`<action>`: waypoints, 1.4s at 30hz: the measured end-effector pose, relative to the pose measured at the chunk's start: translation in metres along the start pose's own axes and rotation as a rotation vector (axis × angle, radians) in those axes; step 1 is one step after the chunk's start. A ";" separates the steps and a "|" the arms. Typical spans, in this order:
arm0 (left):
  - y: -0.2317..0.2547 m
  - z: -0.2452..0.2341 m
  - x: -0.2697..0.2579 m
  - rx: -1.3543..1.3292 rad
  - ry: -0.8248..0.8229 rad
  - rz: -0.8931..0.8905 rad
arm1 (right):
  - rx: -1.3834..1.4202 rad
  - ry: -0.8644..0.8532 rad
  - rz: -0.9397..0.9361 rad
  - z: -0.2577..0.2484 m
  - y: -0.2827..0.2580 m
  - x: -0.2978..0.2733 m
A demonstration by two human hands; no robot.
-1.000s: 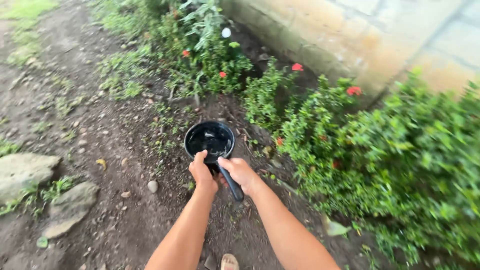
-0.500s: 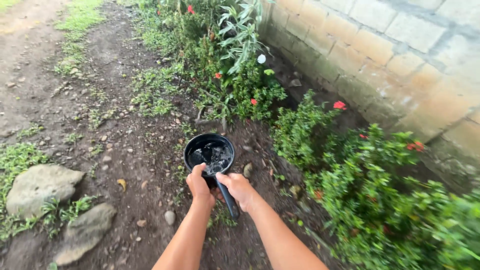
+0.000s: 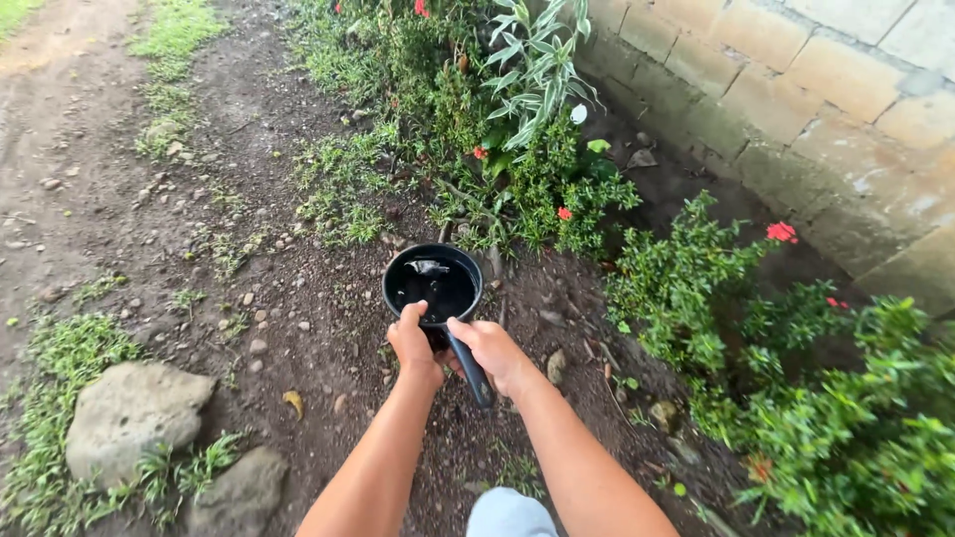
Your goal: Watering various plants in a garden using a plastic dipper and buckets of water.
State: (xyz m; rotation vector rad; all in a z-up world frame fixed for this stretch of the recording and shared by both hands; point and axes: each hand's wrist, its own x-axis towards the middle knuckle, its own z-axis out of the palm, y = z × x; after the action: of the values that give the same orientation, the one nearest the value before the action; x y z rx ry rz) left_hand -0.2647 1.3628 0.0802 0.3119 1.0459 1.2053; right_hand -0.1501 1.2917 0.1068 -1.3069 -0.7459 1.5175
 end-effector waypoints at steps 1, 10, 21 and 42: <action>0.006 0.006 0.014 -0.002 0.001 -0.002 | -0.002 0.001 0.003 0.000 -0.002 0.020; 0.040 0.083 0.167 -0.066 -0.038 0.008 | -0.117 -0.010 -0.020 -0.023 -0.064 0.200; 0.114 0.171 0.344 -0.134 0.046 0.049 | -0.121 -0.112 0.064 -0.017 -0.157 0.403; 0.312 0.246 0.736 -0.027 0.106 0.077 | -0.090 -0.115 0.044 0.107 -0.283 0.798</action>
State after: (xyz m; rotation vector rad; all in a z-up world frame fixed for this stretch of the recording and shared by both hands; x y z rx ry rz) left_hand -0.2721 2.1984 0.0634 0.2716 1.1162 1.3159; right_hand -0.1457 2.1450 0.0885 -1.3174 -0.8727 1.6213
